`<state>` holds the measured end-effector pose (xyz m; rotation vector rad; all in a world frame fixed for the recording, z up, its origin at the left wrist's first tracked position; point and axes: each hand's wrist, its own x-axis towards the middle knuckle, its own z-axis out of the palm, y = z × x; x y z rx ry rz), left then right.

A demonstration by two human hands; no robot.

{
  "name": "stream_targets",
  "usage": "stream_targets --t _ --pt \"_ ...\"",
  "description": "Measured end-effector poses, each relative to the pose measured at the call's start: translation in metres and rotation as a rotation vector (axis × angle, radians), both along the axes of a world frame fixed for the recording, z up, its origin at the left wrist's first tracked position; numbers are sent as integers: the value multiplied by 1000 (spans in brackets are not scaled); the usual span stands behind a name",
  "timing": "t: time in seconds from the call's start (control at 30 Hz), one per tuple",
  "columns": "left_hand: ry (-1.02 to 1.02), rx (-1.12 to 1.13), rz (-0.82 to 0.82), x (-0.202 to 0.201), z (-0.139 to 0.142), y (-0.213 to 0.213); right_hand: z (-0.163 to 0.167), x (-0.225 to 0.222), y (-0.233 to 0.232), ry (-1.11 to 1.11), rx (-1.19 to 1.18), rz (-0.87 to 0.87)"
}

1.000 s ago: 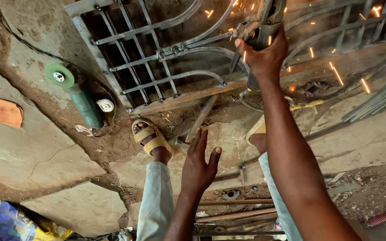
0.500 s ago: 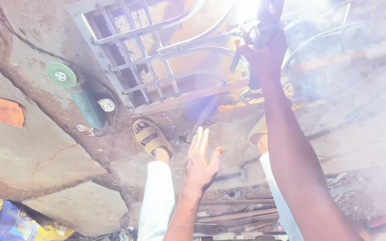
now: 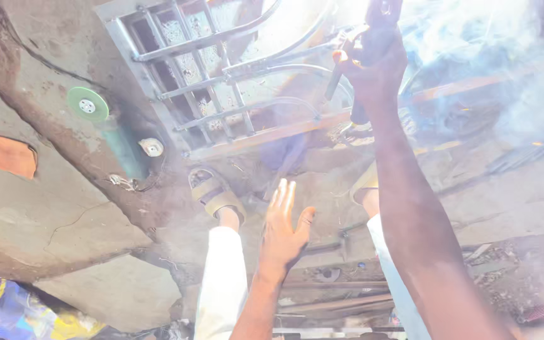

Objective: The person welds decorative metal gate panels laid on the ground, holding an electrode holder in one hand and positioning the workpiece with the other. They strike arcs producing sparks and smoke, reposition the electrode, adjust the panels, and continue welding along the frames.

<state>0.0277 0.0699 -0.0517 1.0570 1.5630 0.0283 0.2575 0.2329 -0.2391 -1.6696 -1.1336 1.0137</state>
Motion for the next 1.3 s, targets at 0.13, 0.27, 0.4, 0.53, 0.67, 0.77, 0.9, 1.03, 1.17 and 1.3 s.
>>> stream_targets --t 0.13,0.27,0.4,0.53,0.67,0.77,0.9,1.03,1.17,1.3 --pt "-2 28 8 -2 0 -1 0 9 -14 87 129 -64" --pt "-28 114 11 -4 0 -2 1 34 -11 109 69 -119" --pt "-9 81 -4 -4 0 -2 3 54 2 84 189 -127" --pt "-10 70 -17 -3 0 -1 6 58 14 170 -3 -282" --pt "-10 76 -22 0 -1 -2 1 54 21 273 107 -170" --pt "20 61 -81 2 -4 -3 -5 55 19 -5 91 -170" --pt "20 -1 -64 3 -7 -3 -13 63 8 -411 184 -12" --pt "15 -59 -46 3 -5 -4 -26 65 10 -112 103 -104" --pt "23 -32 -84 4 -7 -4 -29 65 11 71 103 -183" --pt "-4 21 -62 4 -8 -5 -22 68 9 -44 4 -175"
